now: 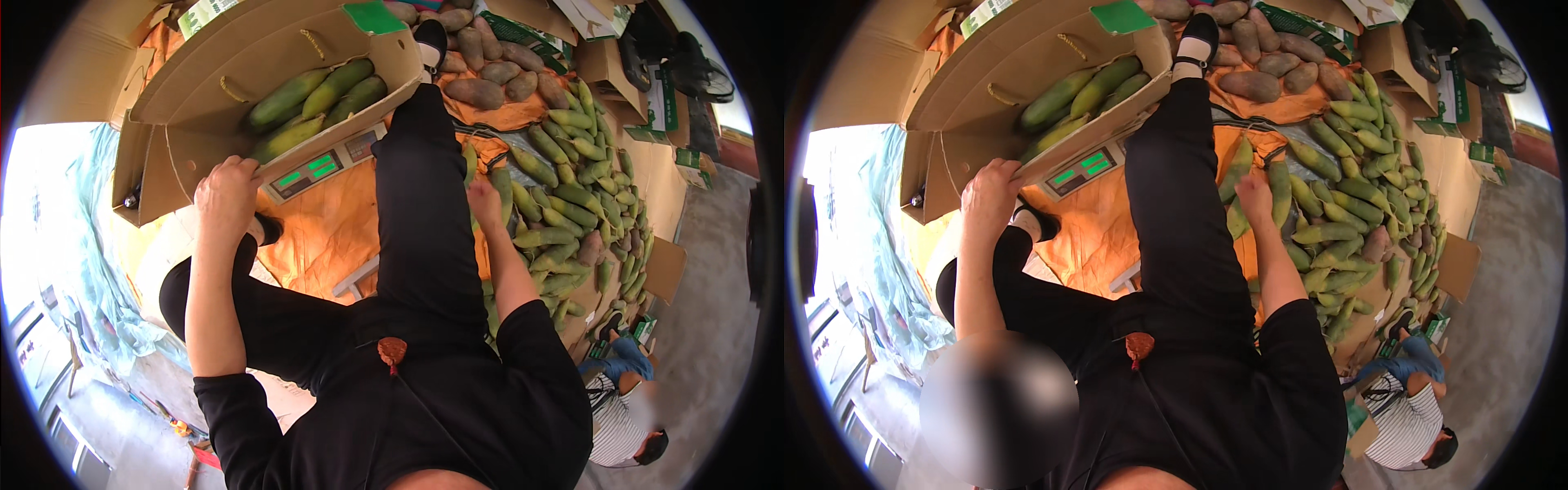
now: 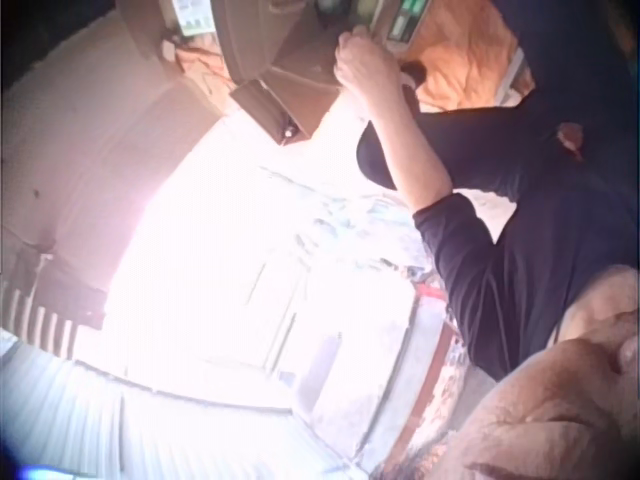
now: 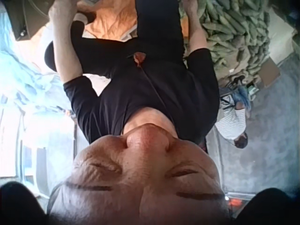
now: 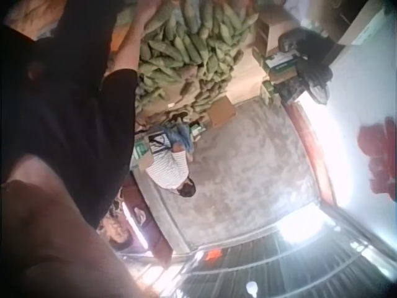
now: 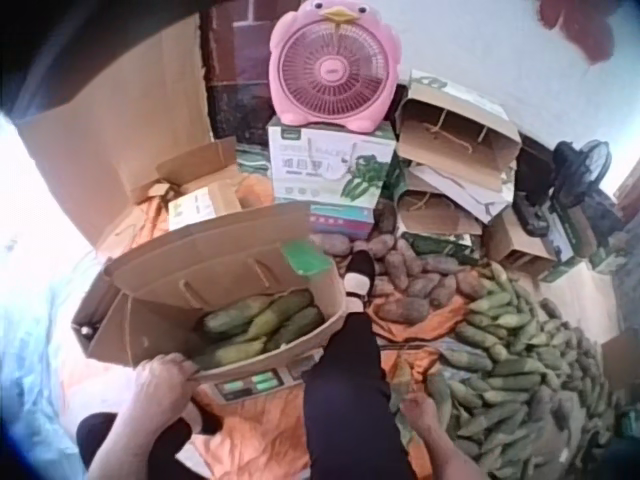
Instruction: Weighing and packaging green vegetables into boxes at a warehouse or factory station.
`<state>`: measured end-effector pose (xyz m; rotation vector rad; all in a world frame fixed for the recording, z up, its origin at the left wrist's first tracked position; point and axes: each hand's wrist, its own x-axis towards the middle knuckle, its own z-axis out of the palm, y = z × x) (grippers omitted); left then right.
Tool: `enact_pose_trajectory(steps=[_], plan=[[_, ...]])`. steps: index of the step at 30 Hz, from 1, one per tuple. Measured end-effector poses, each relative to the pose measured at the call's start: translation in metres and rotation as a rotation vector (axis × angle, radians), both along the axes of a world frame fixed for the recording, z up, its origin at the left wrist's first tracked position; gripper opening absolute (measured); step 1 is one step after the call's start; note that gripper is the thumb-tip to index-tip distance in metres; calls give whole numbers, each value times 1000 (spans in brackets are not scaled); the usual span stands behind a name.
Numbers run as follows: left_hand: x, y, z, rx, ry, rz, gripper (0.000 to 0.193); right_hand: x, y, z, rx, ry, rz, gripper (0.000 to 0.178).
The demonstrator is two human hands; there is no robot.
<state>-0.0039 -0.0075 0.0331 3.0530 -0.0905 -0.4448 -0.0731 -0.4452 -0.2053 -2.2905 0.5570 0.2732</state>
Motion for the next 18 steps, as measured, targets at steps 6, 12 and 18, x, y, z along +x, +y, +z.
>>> enact_pose_trajectory(steps=[6,12,18], plan=[[3,-3,0,-20,8,16,21,-64,-12,-37,-240,354,-192,61],[3,-4,-2,-3,14,12,22,-51,2,-16,59,466,-371,73],[-4,5,-4,10,-3,24,21,-59,1,-42,313,511,-494,62]])
